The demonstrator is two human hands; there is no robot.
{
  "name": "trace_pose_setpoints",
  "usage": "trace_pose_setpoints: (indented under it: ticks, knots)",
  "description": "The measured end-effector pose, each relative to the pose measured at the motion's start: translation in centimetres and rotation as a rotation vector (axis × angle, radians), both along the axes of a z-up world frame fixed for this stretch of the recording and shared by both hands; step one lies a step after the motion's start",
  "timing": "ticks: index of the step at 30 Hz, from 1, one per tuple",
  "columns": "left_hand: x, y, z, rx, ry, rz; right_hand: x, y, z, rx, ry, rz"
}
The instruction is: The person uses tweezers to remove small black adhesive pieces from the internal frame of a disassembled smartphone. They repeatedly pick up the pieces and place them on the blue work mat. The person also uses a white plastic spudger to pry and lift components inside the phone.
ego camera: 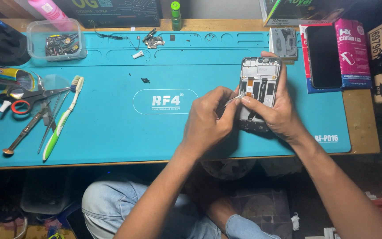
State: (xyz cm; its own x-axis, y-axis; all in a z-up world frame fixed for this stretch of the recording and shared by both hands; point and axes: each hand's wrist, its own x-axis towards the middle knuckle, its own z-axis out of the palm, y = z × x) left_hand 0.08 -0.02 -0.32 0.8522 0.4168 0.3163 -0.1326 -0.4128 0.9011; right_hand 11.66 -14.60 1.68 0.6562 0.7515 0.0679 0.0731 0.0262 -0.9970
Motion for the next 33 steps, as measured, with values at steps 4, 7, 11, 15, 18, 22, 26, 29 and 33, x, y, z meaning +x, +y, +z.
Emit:
trace_pose_setpoints:
  ticks: [4, 7, 11, 15, 18, 22, 26, 29, 33]
  knots:
    - [0.03, -0.04, -0.05, 0.001, 0.017, 0.02, 0.32, 0.01, -0.45, 0.008, -0.029, -0.003]
    - [-0.02, 0.05, -0.02, -0.012, 0.001, 0.02, 0.26, 0.0, -0.37, 0.006, -0.052, -0.004]
    - [-0.13, 0.25, 0.3, -0.039, -0.001, -0.012, -0.04, 0.09, -0.01, -0.017, -0.034, -0.012]
    - [-0.07, 0.15, 0.25, -0.027, 0.015, -0.005, 0.0, 0.04, 0.08, -0.023, -0.04, -0.008]
    - [0.05, 0.09, 0.01, -0.039, 0.024, 0.005, -0.04, 0.02, 0.02, -0.026, -0.024, -0.028]
    - [-0.02, 0.12, 0.07, -0.016, 0.022, 0.003, 0.27, 0.0, -0.28, -0.005, -0.031, 0.005]
    - [-0.06, 0.21, 0.14, -0.023, 0.0, 0.001, 0.09, 0.07, -0.13, 0.0, -0.011, -0.003]
    - [-0.07, 0.24, 0.18, -0.028, -0.003, -0.01, 0.23, 0.09, -0.28, 0.008, -0.014, 0.009]
    - [0.0, 0.09, 0.0, -0.011, -0.001, 0.006, 0.2, 0.11, -0.13, 0.0, -0.036, 0.005]
